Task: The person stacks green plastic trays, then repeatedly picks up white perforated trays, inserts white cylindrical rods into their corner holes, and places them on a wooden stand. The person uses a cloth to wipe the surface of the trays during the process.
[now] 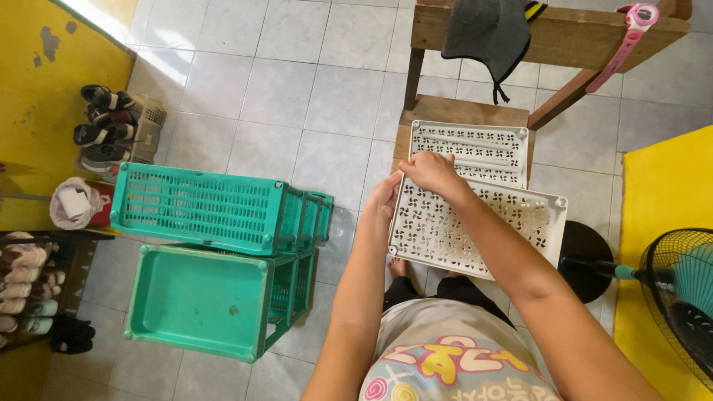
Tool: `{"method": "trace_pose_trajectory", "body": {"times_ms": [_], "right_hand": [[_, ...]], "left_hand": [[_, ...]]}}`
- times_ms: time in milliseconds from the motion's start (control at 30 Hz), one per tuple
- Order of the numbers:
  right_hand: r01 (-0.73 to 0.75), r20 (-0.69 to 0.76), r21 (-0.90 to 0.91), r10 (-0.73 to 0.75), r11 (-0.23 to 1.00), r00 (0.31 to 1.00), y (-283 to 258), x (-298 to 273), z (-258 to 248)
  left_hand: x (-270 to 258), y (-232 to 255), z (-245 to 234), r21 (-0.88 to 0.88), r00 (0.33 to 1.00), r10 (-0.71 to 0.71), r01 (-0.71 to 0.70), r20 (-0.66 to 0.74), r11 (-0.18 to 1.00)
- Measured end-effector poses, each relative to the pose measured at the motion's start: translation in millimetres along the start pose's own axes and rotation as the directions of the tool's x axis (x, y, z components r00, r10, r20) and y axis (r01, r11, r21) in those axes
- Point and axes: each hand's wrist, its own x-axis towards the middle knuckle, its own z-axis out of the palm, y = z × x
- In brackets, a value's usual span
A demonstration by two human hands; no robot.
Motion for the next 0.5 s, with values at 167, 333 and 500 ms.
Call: {"method": "trace_pose_trajectory", "body": {"times_ms": [167, 333, 500], "right_hand": [[-0.047, 0.117, 0.049, 0.041, 0.998, 0.992, 3, 5, -7], [-0.038, 0.166, 0.055, 0.029, 0.998, 0.986, 12, 10, -9], [0.020, 0.123, -0.018, -0.017, 1.000, 0.992, 10, 10, -3]], "left_hand": [[-3, -5, 1, 0.001, 0.995, -0.073, 0.073, -0.062, 0.997], [-5, -8, 3, -0.001, 0.993, -0.090, 0.090, -0.070, 0.996], [-1, -16, -4, -0.138, 0.994, -0.105, 0.100, -0.029, 0.985]]}}
